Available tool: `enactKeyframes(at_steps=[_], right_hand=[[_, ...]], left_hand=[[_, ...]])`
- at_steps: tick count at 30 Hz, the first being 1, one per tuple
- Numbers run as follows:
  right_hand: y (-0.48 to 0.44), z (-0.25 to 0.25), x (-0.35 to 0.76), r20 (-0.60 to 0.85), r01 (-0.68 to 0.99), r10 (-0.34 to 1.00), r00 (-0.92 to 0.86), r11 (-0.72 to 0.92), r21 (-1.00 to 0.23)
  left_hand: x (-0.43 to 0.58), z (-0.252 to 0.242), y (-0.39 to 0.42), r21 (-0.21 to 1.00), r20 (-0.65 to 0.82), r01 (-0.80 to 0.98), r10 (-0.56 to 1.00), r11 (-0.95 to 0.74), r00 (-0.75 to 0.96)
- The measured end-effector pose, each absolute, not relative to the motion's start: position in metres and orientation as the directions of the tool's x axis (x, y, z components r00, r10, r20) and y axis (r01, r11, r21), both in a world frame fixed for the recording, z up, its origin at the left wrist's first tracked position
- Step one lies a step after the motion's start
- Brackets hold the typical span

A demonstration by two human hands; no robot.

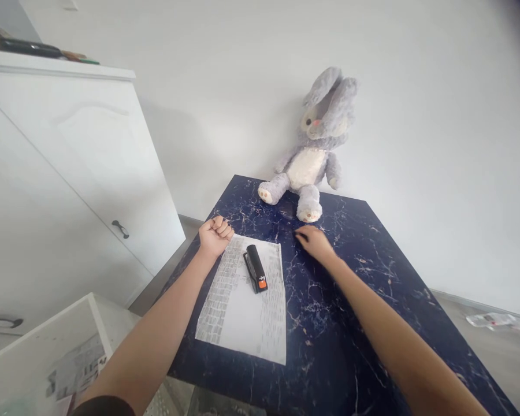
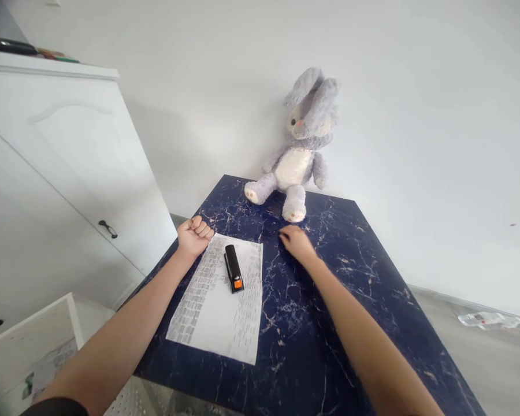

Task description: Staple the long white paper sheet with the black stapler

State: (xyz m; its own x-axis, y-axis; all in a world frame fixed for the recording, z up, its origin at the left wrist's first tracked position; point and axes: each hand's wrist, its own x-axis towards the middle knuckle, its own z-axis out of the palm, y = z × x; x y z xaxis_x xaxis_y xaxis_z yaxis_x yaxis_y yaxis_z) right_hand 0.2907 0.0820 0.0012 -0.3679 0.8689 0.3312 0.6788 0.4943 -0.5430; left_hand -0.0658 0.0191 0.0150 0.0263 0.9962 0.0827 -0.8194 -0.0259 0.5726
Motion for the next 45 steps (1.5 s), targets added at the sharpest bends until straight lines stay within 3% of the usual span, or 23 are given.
enactKeyframes(at_steps=[5,9,13,15,19,23,27,32,35,38,40,42,45], right_hand=[[0.070,-0.018,0.430,0.326,0.882,0.945,0.011,0.145,-0.449],[0.065,-0.024,0.452,0.329,0.891,0.943,0.050,0.107,-0.442],[0.045,0.001,0.381,0.544,0.913,0.830,0.123,0.121,-0.389],[0.022,0.016,0.317,0.538,0.849,0.841,0.054,0.245,-0.469],[-0.031,0.030,0.184,0.390,0.584,0.872,-0.295,0.488,-0.649],[-0.052,0.022,0.122,0.244,0.586,0.905,-0.348,0.413,-0.697],[-0.051,0.016,0.146,0.171,0.631,0.941,-0.291,0.323,-0.705],[-0.068,0.020,0.206,0.194,0.643,0.926,-0.323,0.365,-0.674],[-0.080,0.024,0.234,0.184,0.647,0.925,-0.332,0.365,-0.669],[-0.079,0.036,0.267,0.156,0.603,0.957,-0.244,0.276,-0.749],[-0.072,0.046,0.293,0.183,0.496,0.971,-0.154,0.236,-0.836],[-0.061,0.055,0.318,0.185,0.346,0.981,-0.060,0.195,-0.918],[-0.047,0.054,0.344,0.033,0.067,0.998,0.060,0.029,-0.997]], left_hand=[[-0.062,0.013,0.021,0.563,0.105,-0.826,0.992,0.003,0.075],[-0.062,0.012,0.022,0.573,0.120,-0.820,0.989,0.004,0.089],[-0.063,0.013,0.022,0.595,0.082,-0.804,0.995,-0.006,0.053],[-0.063,0.014,0.022,0.603,0.075,-0.797,0.996,-0.010,0.045],[-0.062,0.016,0.021,0.635,0.034,-0.772,0.999,0.001,0.029],[-0.063,0.016,0.019,0.630,0.041,-0.777,0.999,0.002,0.035],[-0.063,0.014,0.020,0.609,0.091,-0.793,0.994,-0.008,0.060],[-0.053,0.017,0.020,0.709,0.123,-0.705,0.981,0.017,0.147],[-0.035,0.014,0.018,0.868,0.151,-0.495,0.973,-0.046,0.175],[-0.002,0.006,0.006,0.967,0.255,-0.014,0.958,-0.255,0.133],[0.025,0.000,-0.009,0.861,0.361,0.347,0.928,-0.371,0.097],[0.051,-0.004,-0.026,0.703,0.400,0.606,0.911,-0.372,0.096],[0.075,-0.008,-0.045,0.450,0.335,0.788,0.897,-0.420,0.287]])
